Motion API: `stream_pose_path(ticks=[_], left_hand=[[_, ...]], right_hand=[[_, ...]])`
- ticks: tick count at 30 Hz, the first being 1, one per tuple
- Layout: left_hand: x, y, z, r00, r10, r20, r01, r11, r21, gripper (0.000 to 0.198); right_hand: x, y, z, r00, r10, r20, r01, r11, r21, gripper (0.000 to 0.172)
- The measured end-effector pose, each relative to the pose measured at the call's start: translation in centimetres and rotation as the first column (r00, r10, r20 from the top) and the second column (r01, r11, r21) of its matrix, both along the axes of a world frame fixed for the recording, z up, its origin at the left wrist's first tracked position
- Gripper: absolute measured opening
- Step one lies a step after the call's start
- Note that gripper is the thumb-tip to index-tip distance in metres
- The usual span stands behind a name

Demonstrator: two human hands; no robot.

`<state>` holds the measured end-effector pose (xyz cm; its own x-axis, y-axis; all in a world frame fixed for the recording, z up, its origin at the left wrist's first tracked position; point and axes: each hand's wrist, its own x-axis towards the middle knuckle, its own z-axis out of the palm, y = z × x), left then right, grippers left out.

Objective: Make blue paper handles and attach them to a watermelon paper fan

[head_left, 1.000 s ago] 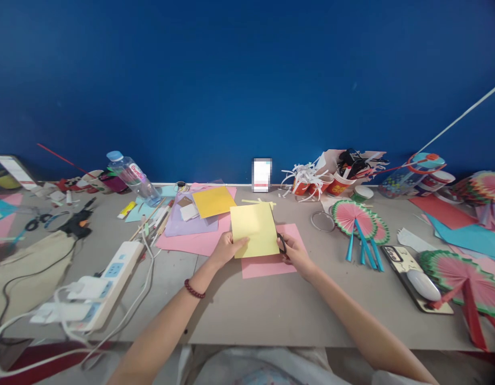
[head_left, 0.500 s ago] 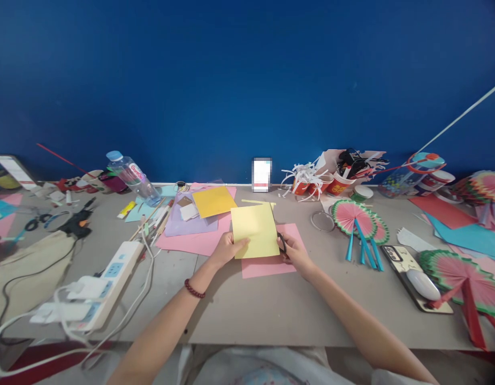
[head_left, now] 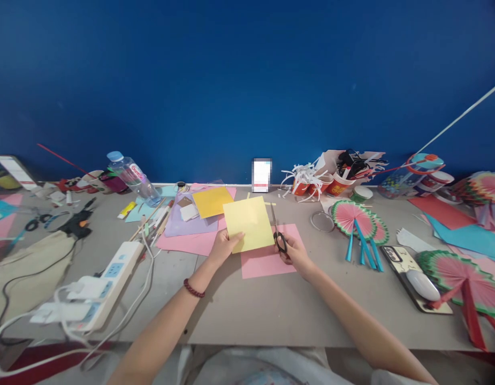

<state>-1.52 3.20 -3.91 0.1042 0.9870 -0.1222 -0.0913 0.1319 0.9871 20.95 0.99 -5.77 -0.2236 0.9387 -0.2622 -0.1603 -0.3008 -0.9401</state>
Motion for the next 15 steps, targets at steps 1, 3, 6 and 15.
stream_pose_path(ticks=[1,3,6,15], left_hand=[[-0.07,0.13,-0.1,0.999,0.045,0.014,-0.045,0.999,0.007,0.043],[-0.24,0.38,-0.33,0.992,0.118,0.044,-0.118,0.993,-0.002,0.044],[-0.48,0.64,-0.54,0.977,0.192,0.096,-0.19,0.981,-0.037,0.044],[-0.68,0.96,-0.06,0.918,0.347,0.193,-0.353,0.936,-0.005,0.041]], right_hand=[[-0.01,-0.06,0.12,1.0,0.014,0.002,-0.014,1.0,0.006,0.045],[-0.01,-0.18,0.34,0.999,0.043,0.012,-0.043,0.999,0.008,0.043],[0.03,-0.34,0.58,0.995,0.094,0.038,-0.095,0.995,0.015,0.04],[-0.04,-0.59,0.94,0.969,0.153,0.191,-0.164,0.986,0.04,0.037]])
